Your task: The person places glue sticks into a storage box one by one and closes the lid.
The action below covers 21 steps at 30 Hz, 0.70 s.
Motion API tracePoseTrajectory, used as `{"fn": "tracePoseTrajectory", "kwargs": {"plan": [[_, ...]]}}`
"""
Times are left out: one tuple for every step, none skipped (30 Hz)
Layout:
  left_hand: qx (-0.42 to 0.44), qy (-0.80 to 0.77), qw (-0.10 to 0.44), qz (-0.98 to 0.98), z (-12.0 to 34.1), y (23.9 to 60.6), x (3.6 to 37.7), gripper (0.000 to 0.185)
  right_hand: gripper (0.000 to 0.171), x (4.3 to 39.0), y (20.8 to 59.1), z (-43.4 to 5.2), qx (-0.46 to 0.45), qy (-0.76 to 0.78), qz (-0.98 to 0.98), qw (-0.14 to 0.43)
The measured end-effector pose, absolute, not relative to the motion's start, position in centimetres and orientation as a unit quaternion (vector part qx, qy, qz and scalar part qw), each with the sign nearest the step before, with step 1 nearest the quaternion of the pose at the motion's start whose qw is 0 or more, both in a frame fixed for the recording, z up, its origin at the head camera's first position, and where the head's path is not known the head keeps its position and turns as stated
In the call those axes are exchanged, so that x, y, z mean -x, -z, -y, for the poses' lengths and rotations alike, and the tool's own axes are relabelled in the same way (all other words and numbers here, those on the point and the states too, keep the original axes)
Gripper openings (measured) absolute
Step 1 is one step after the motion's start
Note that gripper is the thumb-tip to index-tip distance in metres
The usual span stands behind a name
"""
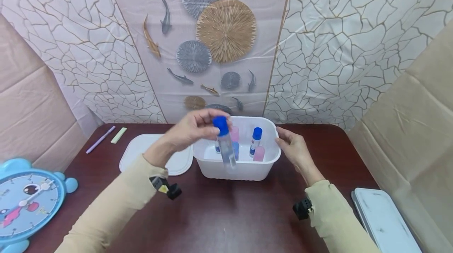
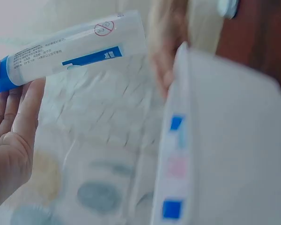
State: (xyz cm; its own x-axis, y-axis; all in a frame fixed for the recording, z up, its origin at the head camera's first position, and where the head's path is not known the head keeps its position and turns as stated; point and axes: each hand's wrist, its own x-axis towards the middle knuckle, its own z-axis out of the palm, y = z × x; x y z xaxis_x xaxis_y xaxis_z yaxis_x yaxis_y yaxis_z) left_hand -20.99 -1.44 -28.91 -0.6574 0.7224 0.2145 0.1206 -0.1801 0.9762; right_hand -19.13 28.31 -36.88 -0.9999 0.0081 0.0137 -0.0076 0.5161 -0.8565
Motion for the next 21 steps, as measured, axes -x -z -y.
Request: {"fn": "tracePoseTrajectory", "kwargs": {"plan": [[-0.342, -0.687, 0.213, -0.605, 2.0, 28.6, 21.5, 0.04, 0.048, 19.1, 36.9, -28.3, 0.001, -0.492, 0.871, 0.008], [-0.336, -0.688, 0.208, -0.609, 2.5, 28.4, 22.1, 0.04, 0.048, 19.1, 36.9, -28.3, 0.001, -0.493, 0.87, 0.007], [-0.33, -0.687, 0.205, -0.614, 2.9, 28.4, 22.6, 0.041, 0.048, 19.1, 36.9, -28.3, 0.001, -0.493, 0.87, 0.007], [-0.324, -0.685, 0.203, -0.62, 3.3, 28.5, 23.2, 0.041, 0.048, 19.1, 36.9, -28.4, 0.002, -0.494, 0.869, 0.006], [-0.319, -0.683, 0.203, -0.625, 3.7, 28.7, 23.6, 0.041, 0.048, 19.1, 36.9, -28.4, 0.003, -0.494, 0.869, 0.004], [-0.314, -0.682, 0.207, -0.628, 4.0, 29.0, 24.1, 0.041, 0.049, 19.1, 36.9, -28.4, 0.004, -0.493, 0.87, 0.002], [-0.309, -0.679, 0.211, -0.632, 4.2, 29.5, 24.5, 0.04, 0.049, 19.1, 36.9, -28.4, 0.005, -0.494, 0.869, 0.0], [-0.306, -0.674, 0.215, -0.637, 4.4, 30.0, 24.9, 0.039, 0.049, 19.1, 36.9, -28.4, 0.007, -0.495, 0.869, -0.003], [-0.303, -0.667, 0.221, -0.644, 4.6, 30.6, 25.3, 0.039, 0.049, 19.1, 36.9, -28.4, 0.007, -0.495, 0.869, -0.004], [-0.303, -0.657, 0.225, -0.652, 4.7, 31.2, 25.7, 0.038, 0.05, 19.1, 36.9, -28.4, 0.009, -0.495, 0.869, -0.006], [-0.304, -0.647, 0.23, -0.661, 4.8, 31.8, 26.0, 0.038, 0.05, 19.1, 36.9, -28.4, 0.01, -0.495, 0.869, -0.006], [-0.308, -0.633, 0.235, -0.67, 4.8, 32.3, 26.4, 0.037, 0.05, 19.1, 36.9, -28.4, 0.01, -0.494, 0.869, -0.007], [-0.31, -0.62, 0.24, -0.68, 4.9, 32.8, 26.6, 0.037, 0.05, 19.1, 36.9, -28.4, 0.011, -0.495, 0.869, -0.007], [-0.313, -0.604, 0.244, -0.691, 4.9, 33.2, 26.9, 0.036, 0.05, 19.1, 36.9, -28.4, 0.012, -0.494, 0.869, -0.006], [-0.316, -0.589, 0.247, -0.701, 4.8, 33.6, 27.1, 0.036, 0.05, 19.1, 36.9, -28.4, 0.012, -0.494, 0.869, -0.005], [-0.321, -0.575, 0.25, -0.71, 4.8, 33.9, 27.2, 0.036, 0.05, 19.1, 36.9, -28.4, 0.013, -0.494, 0.869, -0.006], [-0.325, -0.56, 0.253, -0.719, 4.7, 34.2, 27.3, 0.036, 0.05, 19.0, 36.9, -28.4, 0.013, -0.494, 0.869, -0.005], [-0.33, -0.546, 0.255, -0.726, 4.6, 34.4, 27.4, 0.035, 0.05, 19.0, 36.9, -28.3, 0.014, -0.494, 0.869, -0.006], [-0.333, -0.534, 0.258, -0.733, 4.6, 34.5, 27.5, 0.035, 0.05, 19.0, 36.9, -28.3, 0.013, -0.495, 0.869, -0.006], [-0.338, -0.522, 0.26, -0.739, 4.4, 34.7, 27.6, 0.035, 0.05, 19.0, 36.8, -28.3, 0.013, -0.495, 0.869, -0.006], [-0.342, -0.511, 0.262, -0.744, 4.3, 34.8, 27.7, 0.035, 0.05, 19.0, 36.8, -28.3, 0.013, -0.495, 0.869, -0.006]]}}
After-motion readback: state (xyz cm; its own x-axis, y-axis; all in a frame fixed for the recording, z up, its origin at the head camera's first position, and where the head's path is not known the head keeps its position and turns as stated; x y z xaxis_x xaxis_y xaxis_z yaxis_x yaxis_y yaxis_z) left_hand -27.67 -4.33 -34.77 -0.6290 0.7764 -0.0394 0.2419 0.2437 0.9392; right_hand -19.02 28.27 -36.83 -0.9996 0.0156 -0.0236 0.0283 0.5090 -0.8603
